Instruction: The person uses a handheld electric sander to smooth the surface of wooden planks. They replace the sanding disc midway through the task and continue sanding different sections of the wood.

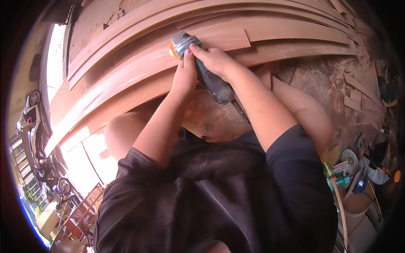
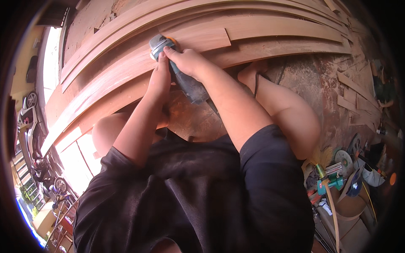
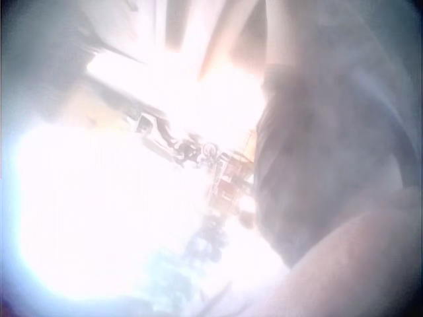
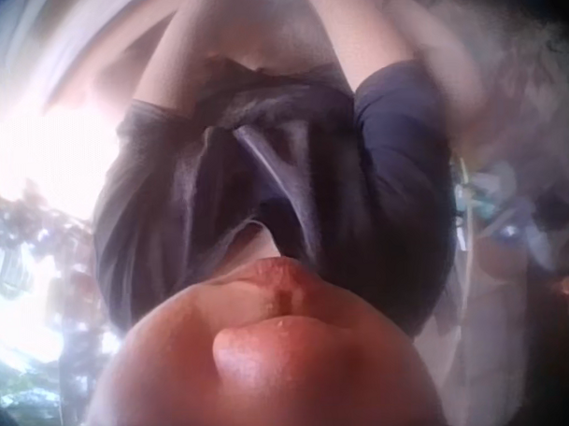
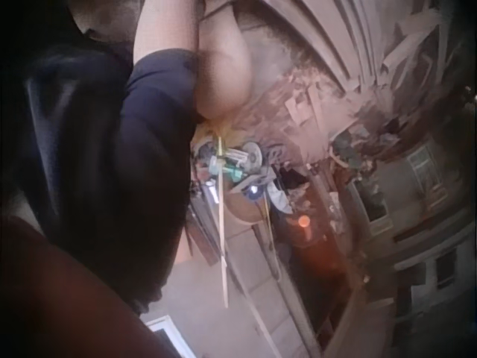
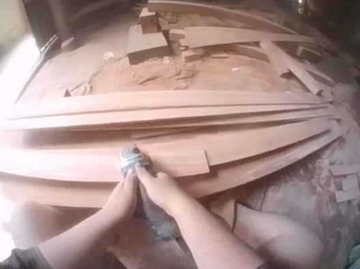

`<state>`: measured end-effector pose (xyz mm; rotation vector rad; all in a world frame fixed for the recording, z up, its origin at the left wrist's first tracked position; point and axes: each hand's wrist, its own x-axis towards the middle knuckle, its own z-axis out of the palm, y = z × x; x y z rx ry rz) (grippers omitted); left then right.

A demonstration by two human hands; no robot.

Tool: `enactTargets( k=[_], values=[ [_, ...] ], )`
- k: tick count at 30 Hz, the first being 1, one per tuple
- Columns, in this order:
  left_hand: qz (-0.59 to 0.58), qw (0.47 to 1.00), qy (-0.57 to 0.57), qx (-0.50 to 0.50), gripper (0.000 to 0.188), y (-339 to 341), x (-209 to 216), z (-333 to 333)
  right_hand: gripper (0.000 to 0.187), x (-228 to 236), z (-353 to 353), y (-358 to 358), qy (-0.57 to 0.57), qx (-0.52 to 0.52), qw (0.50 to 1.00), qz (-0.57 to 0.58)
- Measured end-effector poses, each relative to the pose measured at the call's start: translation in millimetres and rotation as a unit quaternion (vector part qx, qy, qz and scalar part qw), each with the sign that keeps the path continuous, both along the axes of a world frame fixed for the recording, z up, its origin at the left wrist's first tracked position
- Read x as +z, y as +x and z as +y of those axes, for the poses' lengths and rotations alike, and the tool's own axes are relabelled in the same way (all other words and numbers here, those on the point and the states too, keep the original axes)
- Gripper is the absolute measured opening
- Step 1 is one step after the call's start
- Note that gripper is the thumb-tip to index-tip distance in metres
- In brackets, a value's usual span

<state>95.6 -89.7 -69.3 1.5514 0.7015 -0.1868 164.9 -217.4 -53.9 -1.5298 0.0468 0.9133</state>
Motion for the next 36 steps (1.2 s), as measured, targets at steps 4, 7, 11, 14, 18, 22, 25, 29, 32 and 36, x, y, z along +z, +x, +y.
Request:
enactTargets(
  k=[4, 7, 11, 14, 18, 22, 25, 29, 32, 36],
  values=[
    [-0.026, 0.985, 0.013, -0.171, 0.086, 54.5, -26.6, -73.0, 0.076, -11.9, -88.9, 13.3, -0.002, -0.146, 0.989, -0.021],
    [0.058, 0.961, -0.054, -0.263, 0.092, 72.7, 25.4, -114.4, 0.077, -14.2, -136.9, 14.4, -0.007, -0.240, 0.971, 0.011],
    [0.064, 0.950, -0.055, -0.300, 0.095, 86.2, 16.9, -120.7, 0.078, -15.7, -141.6, 12.7, 0.008, -0.293, 0.956, 0.031],
    [0.069, 0.956, -0.048, -0.281, 0.092, 65.9, 31.0, -93.3, 0.079, -13.4, -110.6, -3.7, -0.010, -0.296, 0.955, 0.022],
    [0.031, 0.985, -0.037, -0.165, 0.083, 15.9, 11.8, -21.7, 0.071, -3.0, -37.3, -27.5, 0.044, -0.182, 0.982, -0.010],
    [0.102, 0.994, -0.034, -0.020, 0.082, -35.3, 50.3, 15.8, 0.094, -6.3, 27.1, -37.0, -0.053, -0.005, 0.998, -0.043],
    [0.079, 0.993, -0.068, 0.046, 0.084, -54.6, 31.8, 21.5, 0.097, -1.1, 29.0, -42.2, -0.062, 0.059, 0.995, -0.049],
    [0.026, 0.995, -0.065, -0.073, 0.083, -44.6, 5.9, -15.2, 0.086, -5.0, -28.8, -45.5, -0.035, -0.014, 0.999, -0.037],
    [0.004, 0.980, 0.007, -0.201, 0.084, -12.9, 8.7, -61.3, 0.086, -12.5, -87.0, -41.0, -0.016, -0.105, 0.994, -0.007],
    [0.060, 0.960, -0.057, -0.266, 0.088, 25.2, 30.2, -109.6, 0.082, -14.1, -133.8, -35.2, -0.026, -0.223, 0.974, -0.015]
  ],
)
